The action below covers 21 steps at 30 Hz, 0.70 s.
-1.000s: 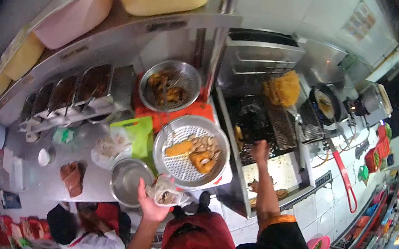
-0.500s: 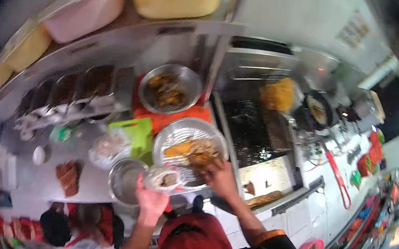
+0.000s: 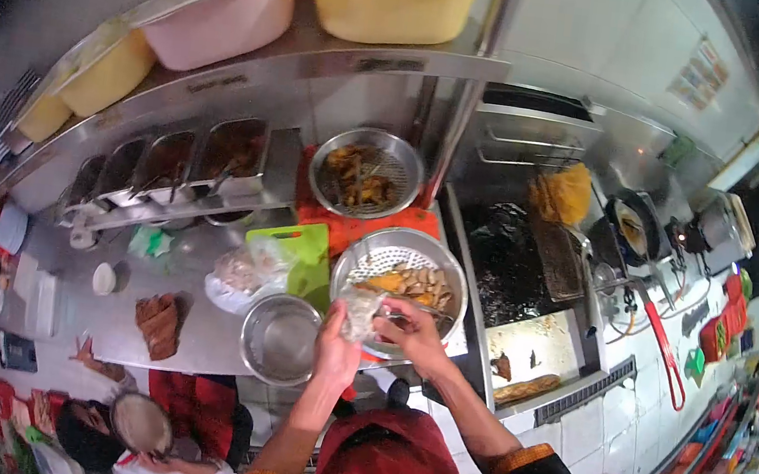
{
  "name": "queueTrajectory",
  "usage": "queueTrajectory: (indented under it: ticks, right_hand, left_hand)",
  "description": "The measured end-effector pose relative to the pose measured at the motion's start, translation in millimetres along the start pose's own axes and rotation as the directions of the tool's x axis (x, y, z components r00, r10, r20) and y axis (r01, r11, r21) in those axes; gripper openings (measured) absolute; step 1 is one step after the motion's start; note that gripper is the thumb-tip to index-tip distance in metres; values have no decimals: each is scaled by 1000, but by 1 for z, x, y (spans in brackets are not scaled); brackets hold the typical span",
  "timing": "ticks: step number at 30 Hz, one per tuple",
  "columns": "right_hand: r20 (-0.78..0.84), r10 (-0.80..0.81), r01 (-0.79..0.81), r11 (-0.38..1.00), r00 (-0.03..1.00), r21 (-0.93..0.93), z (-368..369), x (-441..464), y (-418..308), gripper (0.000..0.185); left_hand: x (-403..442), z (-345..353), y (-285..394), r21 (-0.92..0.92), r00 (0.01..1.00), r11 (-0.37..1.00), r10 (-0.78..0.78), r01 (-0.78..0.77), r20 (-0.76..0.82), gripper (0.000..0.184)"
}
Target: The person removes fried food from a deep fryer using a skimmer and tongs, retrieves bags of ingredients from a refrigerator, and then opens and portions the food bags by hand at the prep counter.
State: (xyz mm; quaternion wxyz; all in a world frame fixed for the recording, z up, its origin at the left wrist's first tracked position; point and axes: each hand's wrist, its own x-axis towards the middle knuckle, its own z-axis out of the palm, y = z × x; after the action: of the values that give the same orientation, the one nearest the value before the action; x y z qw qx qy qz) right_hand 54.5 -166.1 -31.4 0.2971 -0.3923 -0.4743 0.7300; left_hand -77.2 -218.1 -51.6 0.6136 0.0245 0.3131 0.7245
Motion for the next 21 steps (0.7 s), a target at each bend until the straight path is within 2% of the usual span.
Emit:
queueTrajectory:
  ticks: [2,4,5,6,7,8,9,10,11,12,13,14,15,16,18,19,20,21]
  right_hand:
    - [-60,55,-46,988,997,148,6,0,1,41]
    - [-116,56,-30,977,992,211,15,0,2,42]
    - [-144,115,-81,971,983,227,20,-5,-5,44]
    - [-129,180,-147,962,975,232,26,-8,-14,45]
    - [-184,236,-207,965,954,164,24,-3,-7,48]
    - [-53,-136,121,967,989,-225,-8,23,39,49]
    - [36,-330,319,872,943,-372,14,13,5,49]
    - [119,-503,471,665,856,-579,-6,29,27,50]
    - [122,-513,491,686,850,-538,-8,32,33,52]
    - [236,-506,460,381,830,-802,-1,24,14,57]
    - [272,-563,557,429,781,-711,-10,36,29,62]
    - [371,-677,679,261,635,-686,-18,48,35,63]
    - [302,-417,515,700,857,-494,-21,60,29,64]
    - [264,-206,333,489,942,-806,7,36,-17,24]
    - [344,-317,432,272,884,-860,39,17,-38,30]
    - [359,-319,446,264,877,-855,31,32,-23,30]
    - [362,-194,401,610,912,-684,11,57,5,41]
    - [386,-82,258,866,919,-428,-7,68,18,60]
  left_hand:
    - [8,0,4,51,996,998,49,-45,-72,29]
    - [21,-6,2,132,989,987,104,-90,-103,23]
    - [28,-16,-3,274,983,952,164,-136,-85,22]
    - [22,4,1,276,977,961,65,-6,-205,21]
    - [18,6,4,399,980,916,118,-46,-158,21]
    - [49,-26,-16,841,889,437,445,-318,105,22]
    - [43,-8,-8,689,941,702,328,-180,-88,21]
    - [29,12,7,587,947,778,317,-224,-59,21]
    - [33,6,7,640,971,757,229,-130,-73,24]
    - [47,-8,-10,694,852,596,521,-403,47,23]
    - [36,0,1,715,866,624,497,-314,-53,23]
    - [5,13,29,603,924,774,352,-195,-153,26]
    - [33,-12,8,752,825,598,549,-277,-132,26]
    - [51,-27,-5,784,747,520,656,-340,-111,27]
    - [32,-23,25,800,800,555,574,-227,-172,24]
    - [31,-24,29,797,791,556,586,-237,-174,24]
    - [32,-25,29,751,722,569,668,-335,-184,23]
    - [37,-25,25,700,657,568,730,-432,-187,21]
